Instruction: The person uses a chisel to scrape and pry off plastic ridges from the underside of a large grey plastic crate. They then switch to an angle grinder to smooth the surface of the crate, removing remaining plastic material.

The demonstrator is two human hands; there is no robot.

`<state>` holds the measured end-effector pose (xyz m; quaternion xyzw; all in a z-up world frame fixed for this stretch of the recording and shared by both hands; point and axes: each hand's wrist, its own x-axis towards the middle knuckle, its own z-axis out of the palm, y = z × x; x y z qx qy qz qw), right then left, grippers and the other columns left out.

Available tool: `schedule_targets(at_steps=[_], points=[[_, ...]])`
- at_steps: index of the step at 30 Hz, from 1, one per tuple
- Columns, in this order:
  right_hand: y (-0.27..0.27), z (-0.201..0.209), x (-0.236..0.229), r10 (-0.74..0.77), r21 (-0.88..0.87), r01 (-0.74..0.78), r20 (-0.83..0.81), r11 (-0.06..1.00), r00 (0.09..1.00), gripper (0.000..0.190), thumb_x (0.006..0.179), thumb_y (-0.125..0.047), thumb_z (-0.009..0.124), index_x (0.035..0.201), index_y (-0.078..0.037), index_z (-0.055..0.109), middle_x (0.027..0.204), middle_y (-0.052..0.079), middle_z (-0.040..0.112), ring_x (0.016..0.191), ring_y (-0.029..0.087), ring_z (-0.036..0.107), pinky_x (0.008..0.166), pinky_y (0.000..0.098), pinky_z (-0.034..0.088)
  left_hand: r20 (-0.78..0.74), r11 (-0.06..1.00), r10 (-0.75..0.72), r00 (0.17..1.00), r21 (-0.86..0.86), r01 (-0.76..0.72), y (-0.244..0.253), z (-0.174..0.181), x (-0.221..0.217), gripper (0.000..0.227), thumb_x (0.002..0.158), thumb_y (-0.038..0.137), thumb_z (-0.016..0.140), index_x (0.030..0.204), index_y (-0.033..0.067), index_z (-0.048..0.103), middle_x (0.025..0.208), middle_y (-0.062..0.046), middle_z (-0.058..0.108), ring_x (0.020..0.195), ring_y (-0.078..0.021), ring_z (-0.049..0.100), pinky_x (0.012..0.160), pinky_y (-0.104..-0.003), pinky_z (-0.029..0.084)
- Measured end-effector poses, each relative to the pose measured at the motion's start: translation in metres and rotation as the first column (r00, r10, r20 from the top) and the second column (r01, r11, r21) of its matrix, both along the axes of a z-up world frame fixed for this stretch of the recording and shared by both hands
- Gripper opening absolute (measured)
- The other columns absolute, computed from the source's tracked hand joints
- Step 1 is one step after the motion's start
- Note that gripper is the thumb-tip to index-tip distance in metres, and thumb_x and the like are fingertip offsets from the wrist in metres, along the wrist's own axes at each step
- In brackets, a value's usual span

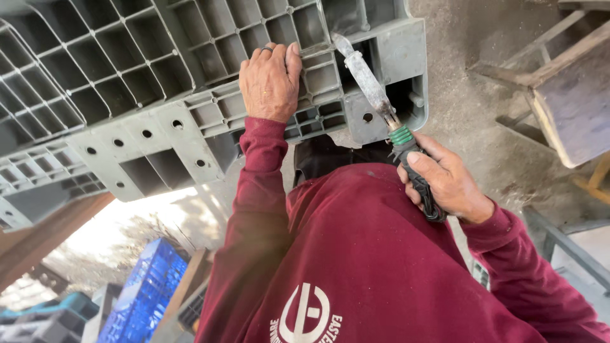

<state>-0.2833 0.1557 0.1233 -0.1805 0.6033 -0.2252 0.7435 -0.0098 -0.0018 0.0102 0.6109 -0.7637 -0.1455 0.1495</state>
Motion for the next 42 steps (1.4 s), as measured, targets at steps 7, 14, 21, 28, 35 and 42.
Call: schedule_targets(at_steps=[7,14,21,28,35,42], points=[[-0.015,-0.001,-0.030,0.153,0.079,-0.153,0.003,0.985,0.988,0.060,0.101,-0.026,0.048,0.159,-0.010,0.041,0.082,0.004,0.062,0.055,0.009,0.056,0.048,0.0229,0.048,-0.008,0.997,0.078,0.997,0.005,-0.078,0.005,-0.003,-0.001,0.035,0.109,0.029,0.056,0.083,0.0065,0.064,0.087,-0.009,0.063,0.083,-0.0286,0.059,0.074,-0.043,0.043],[-0.005,-0.011,-0.018,0.091,-0.020,-0.091,-0.024,0.996,0.996,0.057,0.105,-0.027,0.048,0.158,-0.007,0.043,0.085,0.004,0.061,0.055,0.008,0.053,0.049,0.0213,0.046,-0.015,0.997,0.072,0.997,-0.032,-0.073,0.006,-0.010,0.002,0.036,0.108,0.030,0.057,0.083,0.0060,0.065,0.086,-0.008,0.063,0.083,-0.0293,0.059,0.074,-0.043,0.044],[-0.011,-0.004,-0.021,0.126,-0.064,-0.133,-0.095,0.989,0.987,0.061,0.102,-0.023,0.051,0.160,-0.009,0.040,0.083,0.004,0.060,0.057,0.009,0.055,0.050,0.0224,0.048,-0.035,0.996,0.088,0.995,-0.023,-0.089,0.007,-0.014,0.003,0.038,0.109,0.031,0.057,0.082,0.0064,0.064,0.085,-0.007,0.064,0.082,-0.0284,0.060,0.074,-0.042,0.045],[-0.005,0.043,-0.040,0.267,-0.330,-0.626,-0.695,0.707,0.668,0.069,0.090,-0.013,0.073,0.153,0.000,0.048,0.083,0.008,0.058,0.067,0.017,0.057,0.061,0.0315,0.050,-0.137,0.990,0.098,0.986,-0.084,-0.110,0.010,-0.011,0.002,0.030,0.111,0.030,0.059,0.096,0.0054,0.068,0.102,-0.006,0.065,0.096,-0.0269,0.060,0.084,-0.042,0.047],[-0.011,0.051,-0.021,0.207,-0.329,-0.795,-0.850,0.509,0.484,0.062,0.089,-0.015,0.078,0.145,0.001,0.057,0.092,0.016,0.060,0.074,0.029,0.060,0.067,0.0390,0.051,-0.097,0.962,0.174,0.980,-0.198,-0.190,0.029,-0.010,-0.040,0.025,0.107,0.031,0.056,0.101,0.0105,0.068,0.115,-0.007,0.066,0.112,-0.0301,0.057,0.106,-0.048,0.037],[-0.034,0.059,-0.012,0.186,-0.264,-0.924,-0.929,0.277,0.321,0.051,0.089,-0.015,0.079,0.133,0.000,0.058,0.101,0.017,0.062,0.074,0.028,0.060,0.057,0.0380,0.049,-0.026,0.979,0.196,0.980,-0.056,-0.197,0.024,-0.012,-0.041,0.029,0.110,0.031,0.052,0.098,0.0083,0.065,0.098,-0.005,0.067,0.099,-0.0280,0.059,0.109,-0.049,0.036]])
